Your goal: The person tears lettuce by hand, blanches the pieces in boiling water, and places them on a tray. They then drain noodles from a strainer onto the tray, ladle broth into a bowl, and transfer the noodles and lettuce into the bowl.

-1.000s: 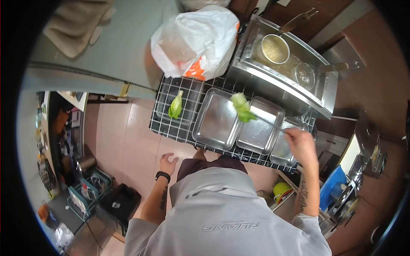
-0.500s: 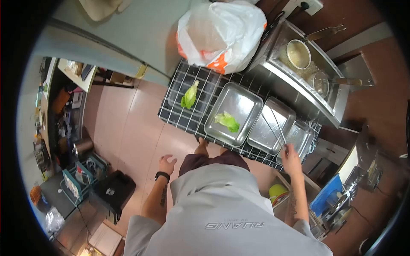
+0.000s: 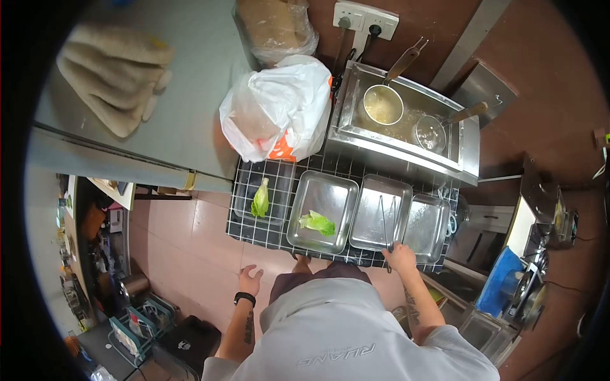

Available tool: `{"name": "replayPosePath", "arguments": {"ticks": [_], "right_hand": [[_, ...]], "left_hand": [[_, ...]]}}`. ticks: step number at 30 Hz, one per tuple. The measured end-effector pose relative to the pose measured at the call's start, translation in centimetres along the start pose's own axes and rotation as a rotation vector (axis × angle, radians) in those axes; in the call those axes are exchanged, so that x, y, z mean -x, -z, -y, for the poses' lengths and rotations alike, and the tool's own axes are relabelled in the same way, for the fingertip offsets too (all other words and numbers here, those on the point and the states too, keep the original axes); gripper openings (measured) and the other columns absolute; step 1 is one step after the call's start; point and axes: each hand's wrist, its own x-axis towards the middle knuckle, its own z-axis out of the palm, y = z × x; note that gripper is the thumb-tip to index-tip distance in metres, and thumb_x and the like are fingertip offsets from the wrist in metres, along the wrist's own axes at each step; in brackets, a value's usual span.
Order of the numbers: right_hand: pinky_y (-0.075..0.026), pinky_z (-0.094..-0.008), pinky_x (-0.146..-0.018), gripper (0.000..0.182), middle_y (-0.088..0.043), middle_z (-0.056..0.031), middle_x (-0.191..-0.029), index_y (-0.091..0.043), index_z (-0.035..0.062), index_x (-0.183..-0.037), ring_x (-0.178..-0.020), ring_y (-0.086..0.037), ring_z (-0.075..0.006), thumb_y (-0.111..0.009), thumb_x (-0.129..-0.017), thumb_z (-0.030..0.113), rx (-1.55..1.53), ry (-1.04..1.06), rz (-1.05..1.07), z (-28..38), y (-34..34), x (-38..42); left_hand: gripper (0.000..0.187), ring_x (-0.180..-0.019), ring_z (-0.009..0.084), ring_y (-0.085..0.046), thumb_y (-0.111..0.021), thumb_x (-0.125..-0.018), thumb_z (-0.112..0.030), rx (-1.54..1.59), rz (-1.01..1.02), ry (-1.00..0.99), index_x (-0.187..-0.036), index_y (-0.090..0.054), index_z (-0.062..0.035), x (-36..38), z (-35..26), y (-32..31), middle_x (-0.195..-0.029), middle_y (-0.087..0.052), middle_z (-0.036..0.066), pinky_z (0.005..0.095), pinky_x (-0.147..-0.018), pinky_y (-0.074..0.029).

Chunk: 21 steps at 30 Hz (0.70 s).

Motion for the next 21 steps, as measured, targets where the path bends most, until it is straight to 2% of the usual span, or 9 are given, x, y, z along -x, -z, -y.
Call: {"name": "replayPosePath", "arguments": {"ticks": [4,5,6,7,8,11,13,20,21], "right_hand": [[-0.052,-0.0484,-0.08,0.05,-0.068,-0.0241,-0.092,-0.065,0.002,-0.106,-0.088,-0.065,-0.0412,-0.065,-0.082,0.046,-0.05,0.063,-0.029,-1.9,0.6,0.0],[-0.052,-0.0489,-0.081,0.053,-0.067,-0.0245,-0.092,-0.063,0.0026,-0.111,-0.088,-0.065,-0.0421,-0.064,-0.083,0.047,-0.06,0.107,-0.077,-3.2,-0.8,-0.7],[-0.052,-0.0491,-0.081,0.055,-0.067,-0.0252,-0.093,-0.062,0.0046,-0.116,-0.09,-0.064,-0.0429,-0.064,-0.082,0.047,-0.074,0.115,-0.04,-3.3,-0.9,-1.2],[-0.051,-0.0485,-0.085,0.055,-0.067,-0.0254,-0.1,-0.062,0.0008,-0.116,-0.094,-0.064,-0.0427,-0.068,-0.076,0.038,-0.144,0.135,-0.025,-3.2,-0.7,-1.3],[-0.051,-0.0486,-0.084,0.058,-0.067,-0.027,-0.098,-0.059,-0.0024,-0.115,-0.093,-0.064,-0.0433,-0.07,-0.074,0.037,-0.125,0.065,-0.005,-3.1,-0.8,-1.6],[-0.053,-0.0478,-0.081,0.059,-0.066,-0.0293,-0.095,-0.058,-0.0078,-0.11,-0.092,-0.065,-0.0437,-0.07,-0.074,0.037,-0.107,0.13,-0.002,-2.6,-0.4,-2.6],[-0.053,-0.0463,-0.081,0.058,-0.066,-0.0307,-0.091,-0.058,-0.0114,-0.103,-0.091,-0.065,-0.0423,-0.071,-0.073,0.037,-0.064,0.083,-0.019,-2.3,-0.3,-2.8],[-0.055,-0.0426,-0.077,0.054,-0.068,-0.028,-0.081,-0.06,-0.0089,-0.1,-0.078,-0.069,-0.0374,-0.07,-0.073,0.037,-0.127,0.054,0.064,-4.9,-4.2,-5.1],[-0.055,-0.0415,-0.075,0.05,-0.068,-0.0259,-0.081,-0.06,-0.0067,-0.1,-0.073,-0.069,-0.0352,-0.07,-0.074,0.034,-0.063,0.16,-0.013,-5.4,-4.4,-4.9]], "left_hand": [[0.039,-0.103,0.0324,-0.062,-0.075,-0.078,-0.031,-0.067,-0.026,-0.102,-0.106,-0.069,-0.0049,0.0,3.9,-2.8,-0.116,-0.064,0.02,0.0403,-0.092,-0.048],[0.041,-0.104,0.0337,-0.062,-0.076,-0.078,-0.034,-0.3,-0.022,-0.264,-0.107,-0.069,-0.0059,-0.4,6.5,-4.0,-0.115,-0.065,0.02,0.0426,-0.095,-0.047],[0.043,-0.109,0.0349,-0.059,-0.075,-0.077,-0.039,-0.023,0.064,0.01,-0.108,-0.07,-0.0094,1.8,1.6,-2.2,-0.117,-0.064,0.02,0.0444,-0.097,-0.045],[0.044,-0.112,0.0372,-0.057,-0.075,-0.076,-0.043,-0.103,0.036,-0.012,-0.108,-0.07,-0.0124,2.1,2.9,-3.1,-0.116,-0.063,0.022,0.0446,-0.098,-0.045],[0.047,-0.113,0.0395,-0.056,-0.074,-0.077,-0.042,-0.125,0.017,0.057,-0.111,-0.069,-0.0102,2.6,3.3,-3.7,-0.118,-0.06,0.024,0.0452,-0.099,-0.044],[0.047,-0.115,0.0397,-0.053,-0.074,-0.076,-0.044,-0.118,0.018,0.098,-0.111,-0.069,-0.0117,3.9,1.9,-2.8,-0.119,-0.058,0.025,0.0441,-0.101,-0.044],[0.046,-0.117,0.0397,-0.052,-0.073,-0.077,-0.045,-0.113,0.048,0.12,-0.111,-0.069,-0.0142,4.0,1.5,-3.0,-0.12,-0.057,0.024,0.044,-0.102,-0.043],[0.046,-0.116,0.0397,-0.052,-0.072,-0.077,-0.046,-0.099,-0.002,0.066,-0.111,-0.068,-0.0144,3.4,-0.3,-3.6,-0.119,-0.058,0.024,0.0442,-0.102,-0.042],[0.046,-0.116,0.0397,-0.053,-0.073,-0.077,-0.044,-0.086,-0.001,0.054,-0.111,-0.068,-0.0143,3.3,-0.5,-3.9,-0.118,-0.059,0.024,0.0438,-0.102,-0.042]]}}
